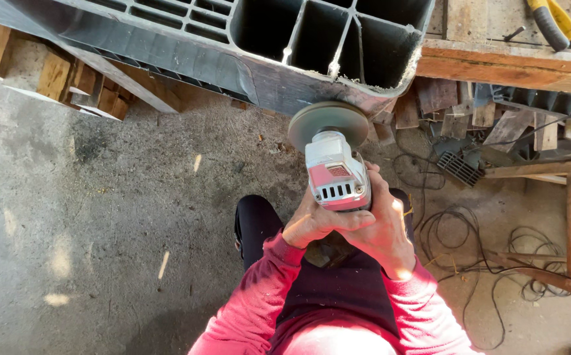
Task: The person uses an angle grinder to smooth the edge of a large, hollow plastic crate. They hold the tool with both hands and move it along the rim of the crate to grind down the surface.
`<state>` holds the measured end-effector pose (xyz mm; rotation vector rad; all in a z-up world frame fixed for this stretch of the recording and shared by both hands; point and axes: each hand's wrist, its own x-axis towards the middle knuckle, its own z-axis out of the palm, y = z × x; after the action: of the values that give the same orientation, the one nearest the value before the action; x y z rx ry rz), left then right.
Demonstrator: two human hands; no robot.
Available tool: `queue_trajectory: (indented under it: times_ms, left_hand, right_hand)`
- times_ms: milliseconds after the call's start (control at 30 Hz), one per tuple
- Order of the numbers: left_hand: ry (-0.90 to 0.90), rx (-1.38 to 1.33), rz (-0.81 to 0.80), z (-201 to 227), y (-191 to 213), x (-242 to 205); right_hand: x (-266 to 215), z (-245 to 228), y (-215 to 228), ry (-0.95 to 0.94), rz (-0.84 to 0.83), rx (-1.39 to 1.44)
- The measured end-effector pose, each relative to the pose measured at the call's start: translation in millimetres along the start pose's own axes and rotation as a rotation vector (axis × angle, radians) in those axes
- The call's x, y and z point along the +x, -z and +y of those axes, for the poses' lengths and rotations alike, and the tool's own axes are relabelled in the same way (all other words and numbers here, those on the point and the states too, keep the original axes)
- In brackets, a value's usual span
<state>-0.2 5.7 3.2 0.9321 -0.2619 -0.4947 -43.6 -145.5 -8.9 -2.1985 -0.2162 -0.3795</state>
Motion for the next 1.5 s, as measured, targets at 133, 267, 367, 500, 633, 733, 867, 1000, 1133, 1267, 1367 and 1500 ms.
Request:
queue_trajectory:
  times_ms: [133, 267, 367, 500, 633, 733, 867, 1000, 1133, 1267, 1367, 1500]
  left_hand:
    - [0.029, -0.043, 0.01, -1, 2, -1]
    - [0.042, -0.057, 0.023, -6, 6, -1]
    - [0.03, -0.074, 0.051, -12, 11, -3]
    - [0.076, -0.122, 0.136, -24, 16, -15]
    - [-0.021, -0.121, 0.097, -21, 6, -15]
    - [0.016, -0.136, 0.032, -9, -2, -19]
    - [-0.047, -0.04, -0.072, 2, -4, 3]
    - [-0.029, -0.079, -0.027, 0, -6, 9]
    - [-0.036, -0.062, -0.012, -1, -2, 5]
    - [-0.033, -0.05, -0.001, -4, 1, 5]
    - [-0.05, -0.036, -0.009, -6, 2, 6]
    - [-0.022, -0.055, 0.006, -11, 5, 6]
  right_hand:
    - [1, 0, -2, 0.006, -0.002, 0.007]
    - [2, 5, -6, 0.014, -0.009, -0.001]
    - [0, 7, -13, 0.065, 0.023, 0.008]
    - [-10, 9, -23, 0.015, -0.008, -0.064]
    - [-10, 4, -15, 0.022, 0.008, -0.019]
    - [-11, -9, -4, 0.015, 0.035, 0.007]
    - [13, -21, 10, 0.012, 0.099, -0.011]
    - [17, -22, 12, 0.038, 0.042, -0.044]
    - [16, -10, 9, 0.055, 0.012, -0.028]
    - [12, -8, 7, -0.018, -0.022, 0.013]
    - [14, -9, 8, 0.023, -0.019, -0.013]
    - [16, -13, 9, 0.008, -0.034, -0.04]
